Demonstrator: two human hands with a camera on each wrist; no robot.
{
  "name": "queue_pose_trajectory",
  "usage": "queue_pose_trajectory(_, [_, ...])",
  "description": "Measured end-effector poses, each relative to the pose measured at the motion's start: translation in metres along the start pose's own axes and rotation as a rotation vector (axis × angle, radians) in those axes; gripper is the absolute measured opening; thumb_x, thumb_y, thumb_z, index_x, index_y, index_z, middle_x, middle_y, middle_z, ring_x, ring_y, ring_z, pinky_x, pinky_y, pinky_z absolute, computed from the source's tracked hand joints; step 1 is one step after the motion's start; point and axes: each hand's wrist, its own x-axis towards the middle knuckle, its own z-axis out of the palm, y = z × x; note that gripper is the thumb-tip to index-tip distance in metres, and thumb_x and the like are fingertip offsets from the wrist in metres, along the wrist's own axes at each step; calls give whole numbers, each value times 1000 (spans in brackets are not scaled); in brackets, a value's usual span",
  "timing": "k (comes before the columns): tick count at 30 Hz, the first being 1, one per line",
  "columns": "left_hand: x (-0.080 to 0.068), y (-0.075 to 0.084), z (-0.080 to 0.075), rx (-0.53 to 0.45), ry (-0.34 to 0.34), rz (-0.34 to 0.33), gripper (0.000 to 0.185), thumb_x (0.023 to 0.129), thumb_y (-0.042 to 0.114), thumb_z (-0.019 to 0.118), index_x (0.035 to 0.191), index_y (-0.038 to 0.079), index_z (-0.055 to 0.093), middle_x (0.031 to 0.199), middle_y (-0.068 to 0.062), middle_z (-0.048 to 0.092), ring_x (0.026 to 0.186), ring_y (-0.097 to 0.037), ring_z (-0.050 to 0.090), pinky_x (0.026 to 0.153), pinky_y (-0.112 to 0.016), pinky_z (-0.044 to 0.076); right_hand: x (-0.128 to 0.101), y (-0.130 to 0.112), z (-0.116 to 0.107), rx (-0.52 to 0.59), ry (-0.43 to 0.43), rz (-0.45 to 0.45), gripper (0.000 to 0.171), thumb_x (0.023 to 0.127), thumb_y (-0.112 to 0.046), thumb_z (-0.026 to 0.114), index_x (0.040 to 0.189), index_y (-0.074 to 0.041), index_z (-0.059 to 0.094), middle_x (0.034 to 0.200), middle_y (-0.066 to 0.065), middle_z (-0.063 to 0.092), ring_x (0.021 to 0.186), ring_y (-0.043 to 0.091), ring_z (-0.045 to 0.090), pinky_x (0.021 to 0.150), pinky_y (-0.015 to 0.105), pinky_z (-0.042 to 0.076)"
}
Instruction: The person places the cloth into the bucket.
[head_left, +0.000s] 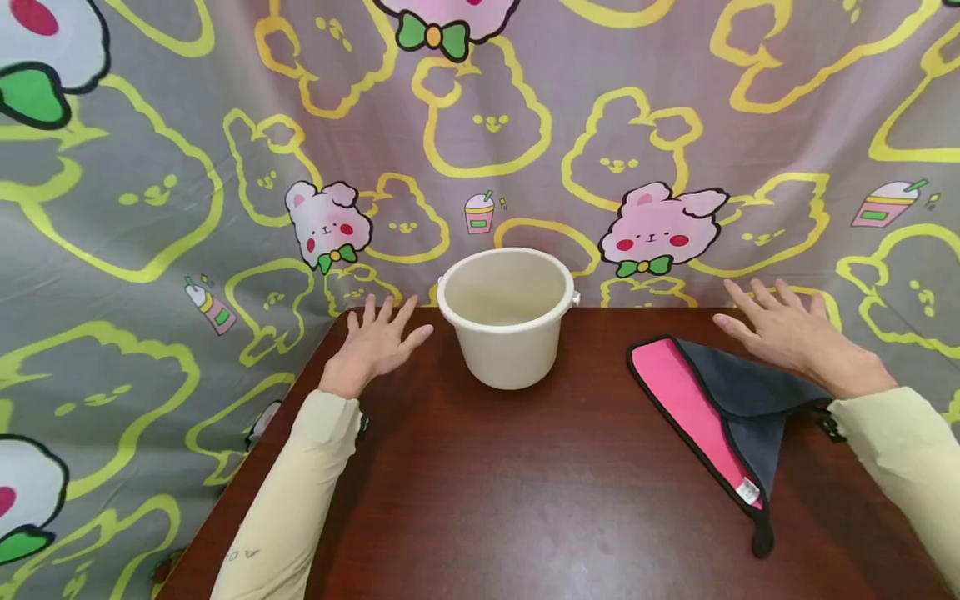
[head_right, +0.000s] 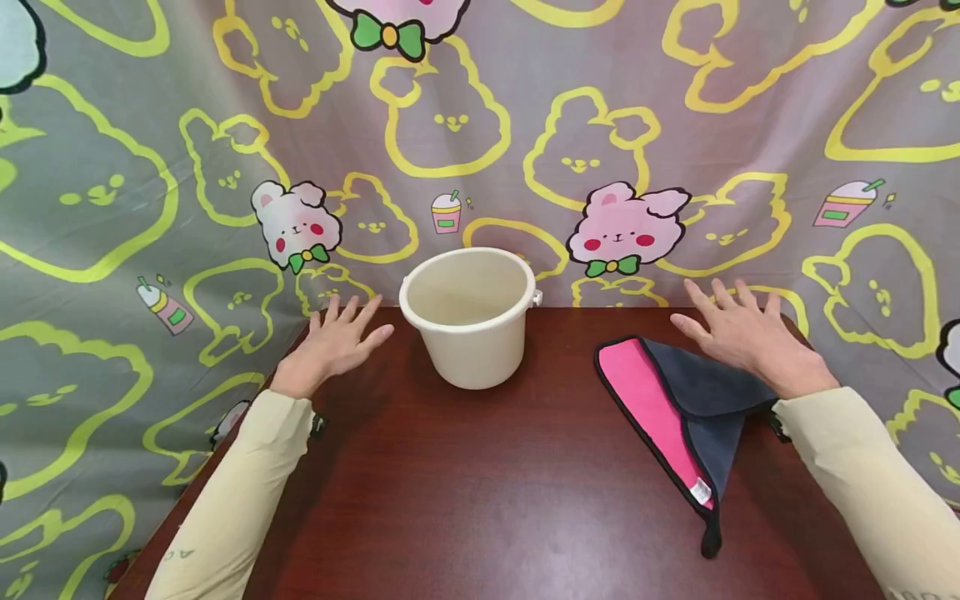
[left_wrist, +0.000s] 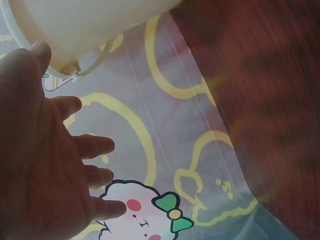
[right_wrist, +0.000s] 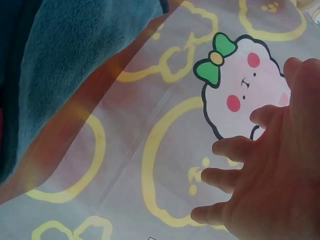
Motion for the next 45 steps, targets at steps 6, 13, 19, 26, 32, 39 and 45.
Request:
queue_pose_trajectory(6, [1, 5, -1, -69, 4, -4, 80, 86, 75, 17, 150, 28, 7, 154, -15, 8, 139, -41, -9, 105, -66, 0, -5, 2, 5, 45, 33, -26, 81, 91, -66, 26, 150, -15, 6, 143, 34, 22, 127, 54, 13, 93, 72, 4])
queue_pose_trajectory(13, [-1, 7, -2, -153, 49, -2, 78, 87, 73, 18, 150, 29, 5, 154, -16, 11, 139, -41, -7, 105, -66, 3, -8, 5, 5, 93, 85, -36, 79, 93, -60, 30, 149, -9, 8, 140, 37, 25, 125, 55, 18, 97, 70, 8])
queue_pose_trajectory(19, [1, 10, 0, -212, 126, 29, 77, 88, 71, 19, 150, 27, 8, 153, -13, 19, 140, -39, 1, 105, -65, 9, -10, 1, 7, 171, 91, -52, 79, 94, -56, 35, 148, -3, 10, 138, 38, 26, 123, 57, 22, 99, 68, 15])
queue_pose_trajectory(26, [0, 14, 3, -285, 230, 74, 72, 92, 64, 24, 149, 21, 15, 151, -8, 25, 139, -38, 12, 108, -58, 17, -12, -1, 13, 281, 62, -42, 79, 95, -51, 37, 148, -3, 4, 142, 38, 17, 126, 58, 17, 98, 69, 13])
queue_pose_trajectory(32, [4, 22, 11, -450, 267, 104, 69, 95, 58, 28, 149, 17, 17, 151, -8, 25, 138, -29, 24, 110, -47, 22, -10, -6, 17, 359, 44, -43, 80, 95, -51, 39, 148, -4, 3, 144, 36, 17, 129, 55, 18, 99, 67, 17])
queue_pose_trajectory(39, [6, 36, 18, -585, 290, 65, 68, 95, 57, 28, 149, 18, 16, 150, -8, 27, 137, -24, 26, 110, -43, 23, -11, -13, 25, 414, 38, -26, 84, 93, -53, 42, 148, -4, 3, 144, 36, 17, 129, 54, 17, 99, 68, 15])
queue_pose_trajectory(45, [7, 48, 23, -692, 360, 44, 63, 96, 54, 32, 147, 20, 20, 143, -13, 38, 130, -27, 37, 106, -45, 29, -11, -15, 29, 427, 18, -24, 85, 92, -53, 44, 148, -5, 3, 145, 34, 17, 131, 52, 17, 99, 67, 17])
